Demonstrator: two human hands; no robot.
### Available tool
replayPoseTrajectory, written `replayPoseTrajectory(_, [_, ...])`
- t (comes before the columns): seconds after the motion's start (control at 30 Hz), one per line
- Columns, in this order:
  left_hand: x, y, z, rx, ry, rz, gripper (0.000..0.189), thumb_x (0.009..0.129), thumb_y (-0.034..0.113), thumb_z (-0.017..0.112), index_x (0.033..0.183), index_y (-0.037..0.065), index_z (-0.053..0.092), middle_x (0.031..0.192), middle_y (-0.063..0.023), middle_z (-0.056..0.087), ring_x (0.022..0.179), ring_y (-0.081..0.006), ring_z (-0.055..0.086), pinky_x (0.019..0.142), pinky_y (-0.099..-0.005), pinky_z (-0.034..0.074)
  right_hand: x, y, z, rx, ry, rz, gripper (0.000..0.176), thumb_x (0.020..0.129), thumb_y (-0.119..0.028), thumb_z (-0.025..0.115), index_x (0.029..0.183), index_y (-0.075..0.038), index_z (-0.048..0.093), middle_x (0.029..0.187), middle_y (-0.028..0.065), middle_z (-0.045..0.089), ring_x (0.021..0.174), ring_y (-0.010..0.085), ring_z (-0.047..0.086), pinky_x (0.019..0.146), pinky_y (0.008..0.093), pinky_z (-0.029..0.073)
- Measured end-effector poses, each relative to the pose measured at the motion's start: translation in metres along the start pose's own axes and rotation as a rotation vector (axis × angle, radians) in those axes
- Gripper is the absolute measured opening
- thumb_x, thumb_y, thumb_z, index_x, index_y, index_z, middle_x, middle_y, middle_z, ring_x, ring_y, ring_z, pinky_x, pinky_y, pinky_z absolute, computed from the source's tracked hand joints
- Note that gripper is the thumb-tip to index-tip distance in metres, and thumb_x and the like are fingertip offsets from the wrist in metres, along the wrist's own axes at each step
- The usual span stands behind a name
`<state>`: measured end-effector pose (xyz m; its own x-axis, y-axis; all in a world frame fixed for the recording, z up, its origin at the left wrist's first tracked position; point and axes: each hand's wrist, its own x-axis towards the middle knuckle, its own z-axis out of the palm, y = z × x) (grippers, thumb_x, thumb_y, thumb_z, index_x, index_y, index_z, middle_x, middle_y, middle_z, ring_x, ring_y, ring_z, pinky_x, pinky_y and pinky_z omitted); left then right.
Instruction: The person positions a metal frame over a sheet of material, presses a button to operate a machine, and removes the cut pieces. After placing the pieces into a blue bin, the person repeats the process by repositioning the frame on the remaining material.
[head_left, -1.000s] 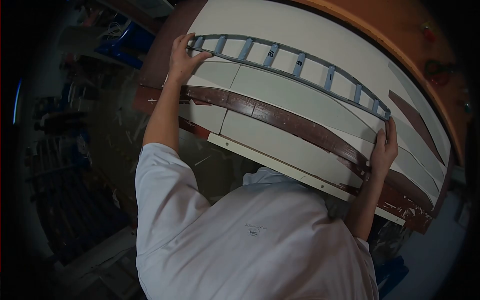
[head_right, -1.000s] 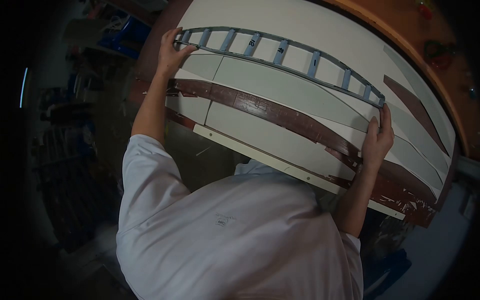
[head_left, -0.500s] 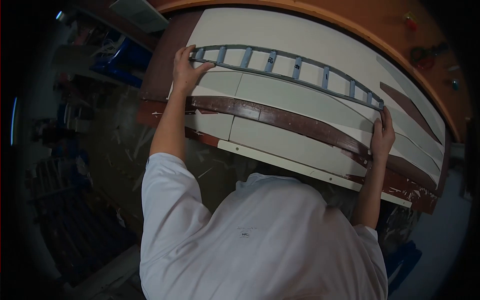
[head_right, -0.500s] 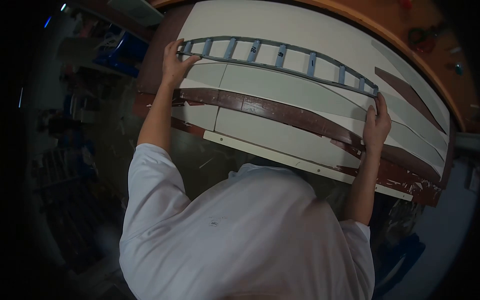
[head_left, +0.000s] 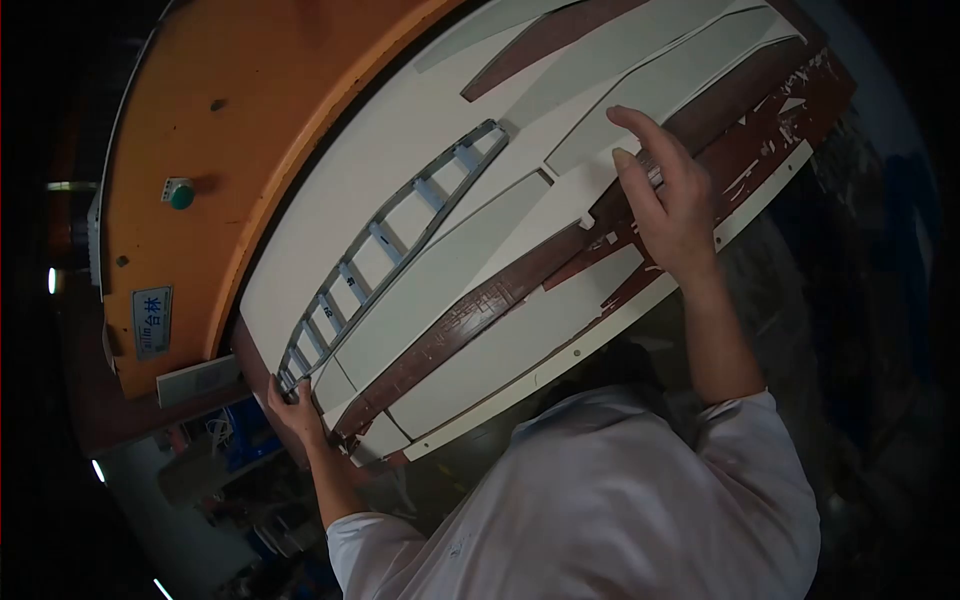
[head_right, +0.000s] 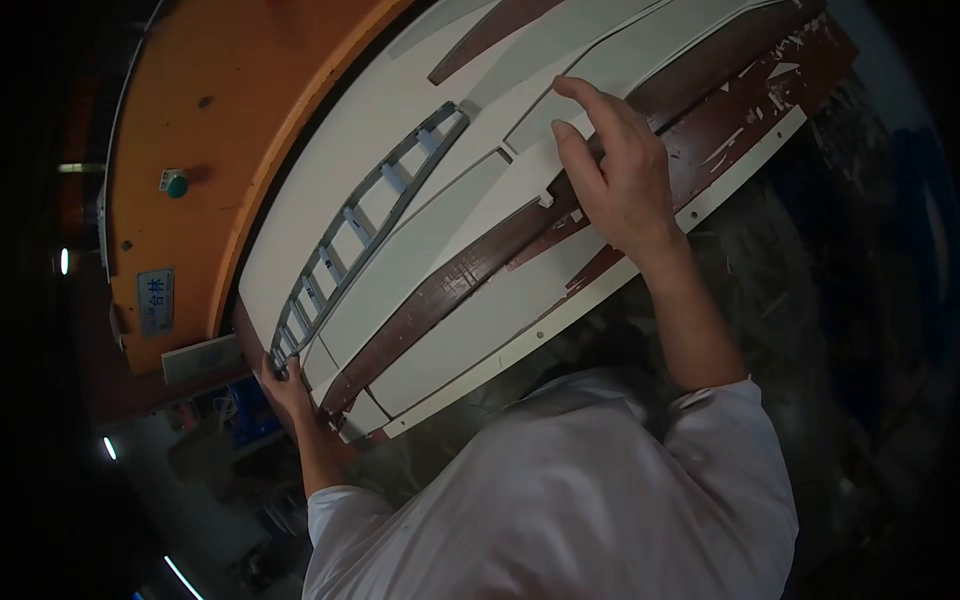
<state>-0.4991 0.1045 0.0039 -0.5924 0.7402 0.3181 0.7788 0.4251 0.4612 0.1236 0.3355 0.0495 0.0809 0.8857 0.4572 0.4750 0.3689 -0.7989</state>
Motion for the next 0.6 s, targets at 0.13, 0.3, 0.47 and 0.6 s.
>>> replayPoseTrajectory(0.13, [0.0,-0.004,0.0,0.016,0.004,0.011,0.067,0.088,0.012,0.078,0.148,0.003,0.049,0.149,-0.0176,0.046,0.138,-0.0338,0.045,0.116,-0.043,0.035,-0.05,0.014,-0.032,0.051,0.089,0.105,0.026,0.095,-0.003,0.063,0.12,0.001,0.066,0.103,0.016,0.072,0.082,0.0322,0.067,0.074,0.0387,0.053])
replayPoseTrajectory(0.3, [0.003,-0.014,-0.001,0.007,-0.012,0.05,0.066,0.088,0.009,0.076,0.148,0.0,0.048,0.148,-0.0181,0.048,0.137,-0.0331,0.046,0.117,-0.0412,0.034,-0.079,0.037,-0.021,-0.162,0.099,-0.087,0.013,0.089,-0.002,0.067,0.102,-0.001,0.068,0.087,0.0119,0.07,0.076,0.0302,0.066,0.066,0.0396,0.051])
replayPoseTrajectory(0.47, [0.001,-0.018,-0.002,0.037,-0.005,0.074,0.067,0.088,0.009,0.076,0.148,0.001,0.047,0.148,-0.0184,0.048,0.137,-0.0333,0.046,0.116,-0.042,0.034,-0.08,0.039,-0.018,-0.185,0.094,-0.121,0.009,0.087,-0.002,0.067,0.096,-0.001,0.068,0.081,0.0118,0.067,0.069,0.031,0.064,0.063,0.0407,0.049])
replayPoseTrajectory(0.6, [0.001,-0.016,0.001,0.048,-0.001,0.076,0.07,0.086,0.012,0.079,0.148,0.003,0.048,0.146,-0.019,0.047,0.137,-0.0354,0.046,0.115,-0.0438,0.037,-0.081,0.041,-0.019,-0.222,0.086,-0.124,0.008,0.089,-0.002,0.064,0.095,0.0,0.069,0.08,0.0127,0.067,0.068,0.0324,0.063,0.063,0.0411,0.049])
